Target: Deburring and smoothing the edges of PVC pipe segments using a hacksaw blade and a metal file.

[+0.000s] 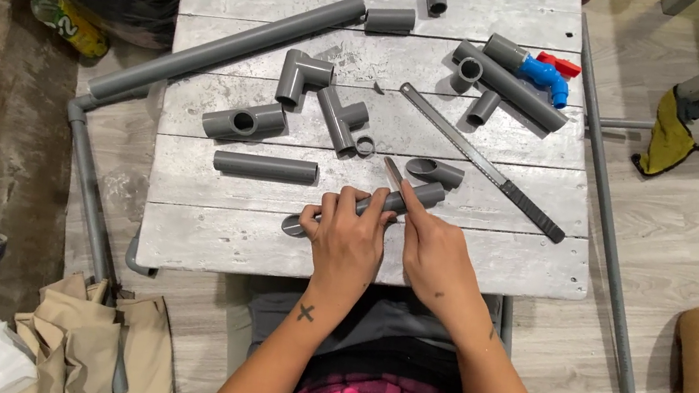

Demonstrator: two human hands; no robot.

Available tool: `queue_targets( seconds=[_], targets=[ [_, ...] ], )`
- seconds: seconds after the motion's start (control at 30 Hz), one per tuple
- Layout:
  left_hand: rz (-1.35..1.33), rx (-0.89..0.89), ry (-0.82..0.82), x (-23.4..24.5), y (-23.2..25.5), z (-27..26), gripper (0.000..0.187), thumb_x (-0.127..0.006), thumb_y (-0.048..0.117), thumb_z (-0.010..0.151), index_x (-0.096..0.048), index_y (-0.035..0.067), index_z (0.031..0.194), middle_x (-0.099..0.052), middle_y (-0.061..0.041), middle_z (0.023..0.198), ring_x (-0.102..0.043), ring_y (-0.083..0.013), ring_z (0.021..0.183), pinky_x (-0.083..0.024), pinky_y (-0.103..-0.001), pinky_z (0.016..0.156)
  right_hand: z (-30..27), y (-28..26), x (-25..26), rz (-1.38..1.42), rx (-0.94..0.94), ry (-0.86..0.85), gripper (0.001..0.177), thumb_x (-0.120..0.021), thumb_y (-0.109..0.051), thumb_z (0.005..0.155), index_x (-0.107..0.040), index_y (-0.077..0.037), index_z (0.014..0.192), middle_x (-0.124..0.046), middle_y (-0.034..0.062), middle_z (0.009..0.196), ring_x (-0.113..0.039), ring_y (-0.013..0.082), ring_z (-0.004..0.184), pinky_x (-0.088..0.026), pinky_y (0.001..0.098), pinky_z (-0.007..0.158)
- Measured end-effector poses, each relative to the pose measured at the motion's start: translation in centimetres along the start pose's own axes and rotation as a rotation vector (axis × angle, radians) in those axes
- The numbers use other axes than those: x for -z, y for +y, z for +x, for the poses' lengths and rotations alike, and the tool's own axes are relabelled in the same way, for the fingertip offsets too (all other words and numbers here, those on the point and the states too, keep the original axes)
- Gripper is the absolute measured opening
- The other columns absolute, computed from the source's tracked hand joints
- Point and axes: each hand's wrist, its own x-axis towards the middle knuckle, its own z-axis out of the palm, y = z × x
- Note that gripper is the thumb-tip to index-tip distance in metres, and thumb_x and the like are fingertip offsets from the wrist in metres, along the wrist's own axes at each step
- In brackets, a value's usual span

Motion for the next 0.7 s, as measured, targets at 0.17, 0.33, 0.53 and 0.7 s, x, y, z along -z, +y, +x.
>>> queue_targets(
  seconds=[0.17, 0.33, 0.53, 0.7],
  targets=[
    [-0.006, 0.003, 0.015, -0.4, -0.1, -0.2, 0.025, -0.067, 0.037, 0.095, -0.072, 0.020, 0.112, -0.055, 0.000, 0.090, -0.056, -0.0210, 0.089, -0.027, -0.045, 0.085, -2.4, 0.2, 0.7, -0.038, -0.075, -0.059, 0.052, -0.041, -0.012, 0.103, -0.046, -0.015, 0.155, -0.075, 0.0199, 0.074, -0.072, 0.0330, 0.068, -0.057, 0.0422, 0.063],
    [-0.006, -0.005, -0.005, 0.2, 0.1, 0.1, 0.023, -0.068, 0.034, 0.095, -0.072, 0.020, 0.114, -0.054, 0.000, 0.090, -0.055, -0.0212, 0.089, -0.026, -0.045, 0.086, 0.0, -0.2, 0.3, -0.085, -0.035, -0.039, 0.051, -0.041, -0.015, 0.103, -0.046, -0.016, 0.154, -0.074, 0.0207, 0.071, -0.073, 0.0369, 0.069, -0.056, 0.0457, 0.064],
    [-0.019, 0.000, -0.009, 0.0, 0.0, -0.1, 0.025, -0.067, 0.035, 0.096, -0.072, 0.019, 0.114, -0.054, 0.000, 0.089, -0.056, -0.0220, 0.089, -0.027, -0.046, 0.085, -2.3, -0.4, 1.1, -0.075, -0.106, -0.080, 0.053, -0.038, -0.018, 0.103, -0.045, -0.022, 0.155, -0.075, 0.0230, 0.073, -0.074, 0.0399, 0.073, -0.057, 0.0489, 0.066],
    [0.010, -0.017, 0.003, -0.2, -0.1, -0.1, 0.023, -0.068, 0.034, 0.095, -0.071, 0.020, 0.114, -0.053, 0.000, 0.089, -0.055, -0.0214, 0.089, -0.027, -0.046, 0.085, -1.0, -0.3, 0.7, -0.083, -0.084, -0.079, 0.053, -0.039, -0.017, 0.103, -0.044, -0.020, 0.155, -0.075, 0.0222, 0.073, -0.074, 0.0380, 0.072, -0.058, 0.0462, 0.067]
  ],
)
